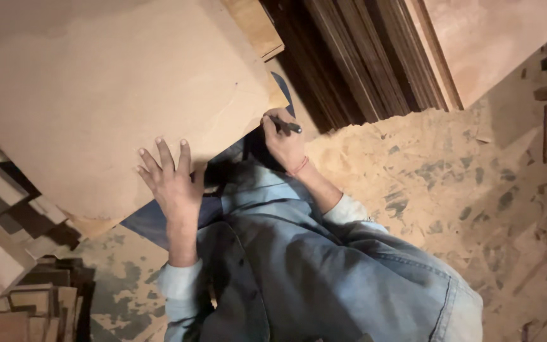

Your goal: The person sits on the floor and repeatedly places a curved wooden template onto rectangular plywood sheets. Using a pencil, they trace the template's outline onto each sheet, then remove the template and repeat the process on the next sheet.

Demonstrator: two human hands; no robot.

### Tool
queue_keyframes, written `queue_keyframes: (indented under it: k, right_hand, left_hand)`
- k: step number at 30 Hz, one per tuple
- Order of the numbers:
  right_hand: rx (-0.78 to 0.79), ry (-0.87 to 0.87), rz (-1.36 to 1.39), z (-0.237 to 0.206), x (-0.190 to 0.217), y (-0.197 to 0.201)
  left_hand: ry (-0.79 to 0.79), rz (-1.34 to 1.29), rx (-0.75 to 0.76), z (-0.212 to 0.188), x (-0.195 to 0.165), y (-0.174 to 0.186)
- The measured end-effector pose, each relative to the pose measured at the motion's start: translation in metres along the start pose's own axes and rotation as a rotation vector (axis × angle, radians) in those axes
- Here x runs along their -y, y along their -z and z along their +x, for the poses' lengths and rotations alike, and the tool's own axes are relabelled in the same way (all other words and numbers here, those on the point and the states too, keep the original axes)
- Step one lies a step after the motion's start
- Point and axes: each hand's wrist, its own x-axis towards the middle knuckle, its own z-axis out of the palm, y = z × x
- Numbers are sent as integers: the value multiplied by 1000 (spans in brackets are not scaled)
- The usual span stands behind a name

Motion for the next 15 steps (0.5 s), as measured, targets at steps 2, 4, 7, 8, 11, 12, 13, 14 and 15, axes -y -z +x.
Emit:
queue_keyframes:
  k: [2, 4, 7, 8, 11, 12, 13, 14, 15]
  right_hand:
    - [17, 30, 1, -11, 8, -4]
    - [27, 75, -1, -23, 16, -9]
    - [10, 64, 69, -39, 26, -23]
    - [60, 98, 47, -43, 29, -28]
    - [188, 165, 119, -54, 37, -39]
    - [209, 163, 232, -58, 40, -39]
    - [232, 165, 342, -59, 42, -37]
    - [220, 199, 300, -57, 42, -33]
    - [209, 231, 258, -51, 39, -25]
  left_hand:
    - [7, -6, 1, 1, 1, 1]
    - [18, -8, 25, 1, 2, 2]
    - [4, -46, 3, 2, 1, 5]
    - [4, -38, 13, 2, 0, 6]
    - [3, -5, 38, 0, -1, 7]
    - [-2, 9, 43, -1, -1, 7]
    - [-6, 22, 44, -2, 1, 6]
    - [-14, -16, 49, -4, 4, 5]
    - [-21, -54, 56, -7, 8, 5]
